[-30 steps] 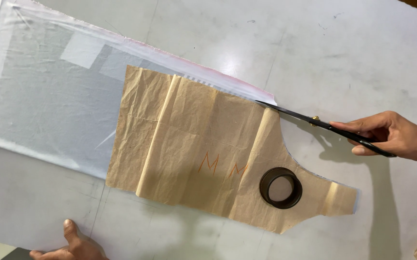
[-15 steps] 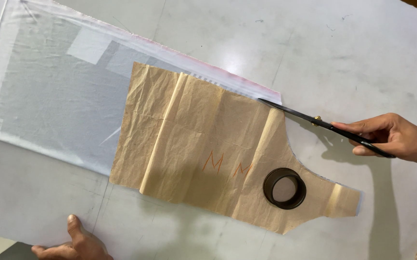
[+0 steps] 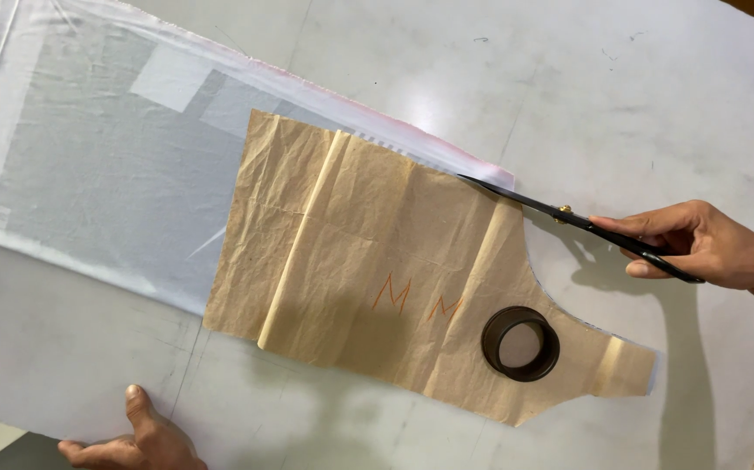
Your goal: The person uses shears to cut a piece of white fabric following the outline of a brown paper pattern. The person holds the pattern in place with one hand while cutting with the other, then removes the pattern to reveal the cut fabric.
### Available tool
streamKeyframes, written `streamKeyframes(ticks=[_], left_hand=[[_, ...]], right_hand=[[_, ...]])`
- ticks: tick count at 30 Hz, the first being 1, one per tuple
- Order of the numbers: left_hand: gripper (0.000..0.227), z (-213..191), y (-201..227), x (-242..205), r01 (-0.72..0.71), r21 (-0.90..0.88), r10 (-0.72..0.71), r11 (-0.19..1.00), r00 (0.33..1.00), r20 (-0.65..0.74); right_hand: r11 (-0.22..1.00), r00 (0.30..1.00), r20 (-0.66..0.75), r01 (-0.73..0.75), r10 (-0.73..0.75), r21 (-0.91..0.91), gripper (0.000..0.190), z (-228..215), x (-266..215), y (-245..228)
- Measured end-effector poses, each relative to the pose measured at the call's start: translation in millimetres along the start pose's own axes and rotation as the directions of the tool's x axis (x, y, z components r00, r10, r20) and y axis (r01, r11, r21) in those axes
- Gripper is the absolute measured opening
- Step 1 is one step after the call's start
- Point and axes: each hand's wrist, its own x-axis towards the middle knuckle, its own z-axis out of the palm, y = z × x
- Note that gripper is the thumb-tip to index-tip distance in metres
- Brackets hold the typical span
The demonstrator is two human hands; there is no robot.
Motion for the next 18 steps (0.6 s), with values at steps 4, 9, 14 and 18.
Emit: streamKeyframes(ticks=[4,9,14,18], left_hand=[[0.081,0,3,-2,0.013,-0.066,-0.012,0.998,1.000,0.006],[0.082,-3,12,-3,0.044,-0.027,-0.043,0.999,0.999,0.022],[0.082,2,0,-2,0.066,-0.133,-0.061,0.989,0.997,0.039],[0.088,6,-18,2,0.107,-0.195,-0.099,0.975,0.994,0.047]], right_hand=[[0.999,1.000,-0.015,0.004,-0.004,-0.036,0.070,1,1,1],[0.999,0.999,-0.023,-0.028,0.028,-0.037,0.071,1,2,2],[1.000,1.000,-0.021,-0.019,0.020,0.014,0.072,5,3,-6],[1.000,1.000,0.000,-0.003,0.003,-0.010,0.072,9,9,-14]])
